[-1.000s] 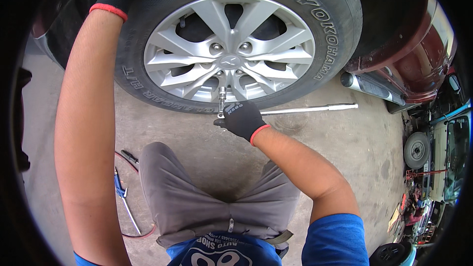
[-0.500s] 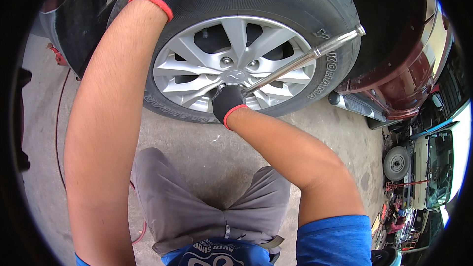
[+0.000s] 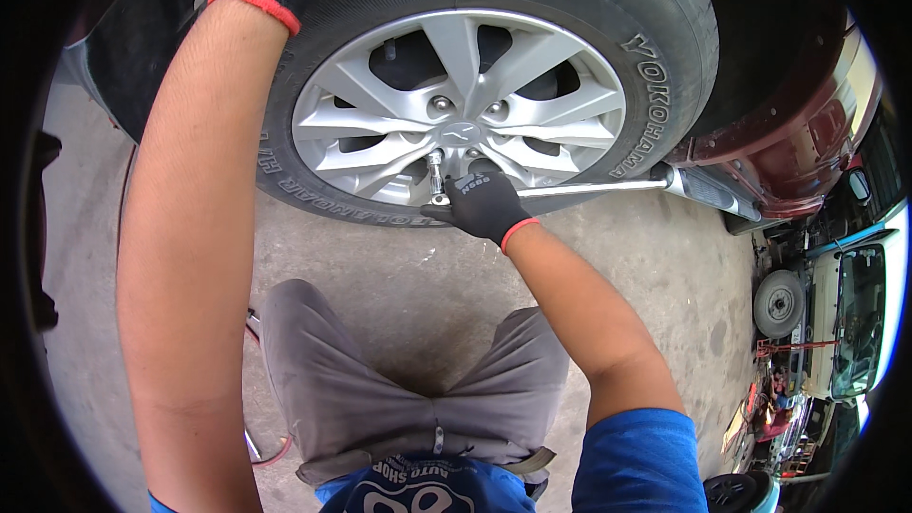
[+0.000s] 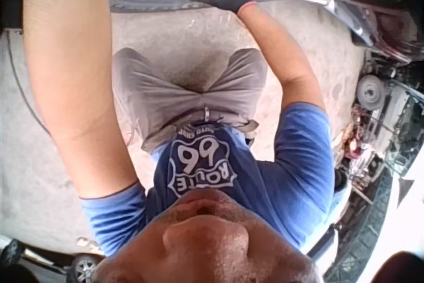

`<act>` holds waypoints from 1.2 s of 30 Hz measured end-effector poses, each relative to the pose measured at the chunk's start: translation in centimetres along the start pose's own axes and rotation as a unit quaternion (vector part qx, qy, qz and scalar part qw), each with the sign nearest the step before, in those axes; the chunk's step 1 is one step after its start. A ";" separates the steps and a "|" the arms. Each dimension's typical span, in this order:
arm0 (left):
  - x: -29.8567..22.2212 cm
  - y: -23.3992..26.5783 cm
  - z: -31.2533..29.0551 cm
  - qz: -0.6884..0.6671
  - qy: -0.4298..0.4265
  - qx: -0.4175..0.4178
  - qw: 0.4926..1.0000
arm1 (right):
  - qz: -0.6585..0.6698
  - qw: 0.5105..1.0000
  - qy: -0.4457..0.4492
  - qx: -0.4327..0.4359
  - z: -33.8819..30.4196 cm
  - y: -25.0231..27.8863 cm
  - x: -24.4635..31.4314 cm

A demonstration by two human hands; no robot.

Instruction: The person kneels beside a raised vehicle and uses a torque wrench to tighten the lug nuts on a car wheel. They then switch to an impact wrench to further secure the nuts before finishing with the torque wrench again.

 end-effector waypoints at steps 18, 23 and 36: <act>-0.7 -0.1 0.2 0.012 0.003 0.002 1.000 | 0.120 0.981 -0.031 -0.151 -1.3 -3.2 4.6; -0.1 -0.7 0.5 0.011 -0.010 -0.024 1.000 | -0.009 0.999 -0.011 -0.040 -1.1 0.8 4.0; 0.1 -0.2 0.0 0.005 0.001 0.003 1.000 | -0.219 0.969 0.034 0.108 5.2 3.7 5.2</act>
Point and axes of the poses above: each hand's wrist, its own z-axis towards the middle knuckle, its own y-axis out of the back of the hand, x = y × z, the point moved 1 cm from there along z, towards the middle knuckle, and after that the axes turned 12 degrees about y, right-handed, at the moved point
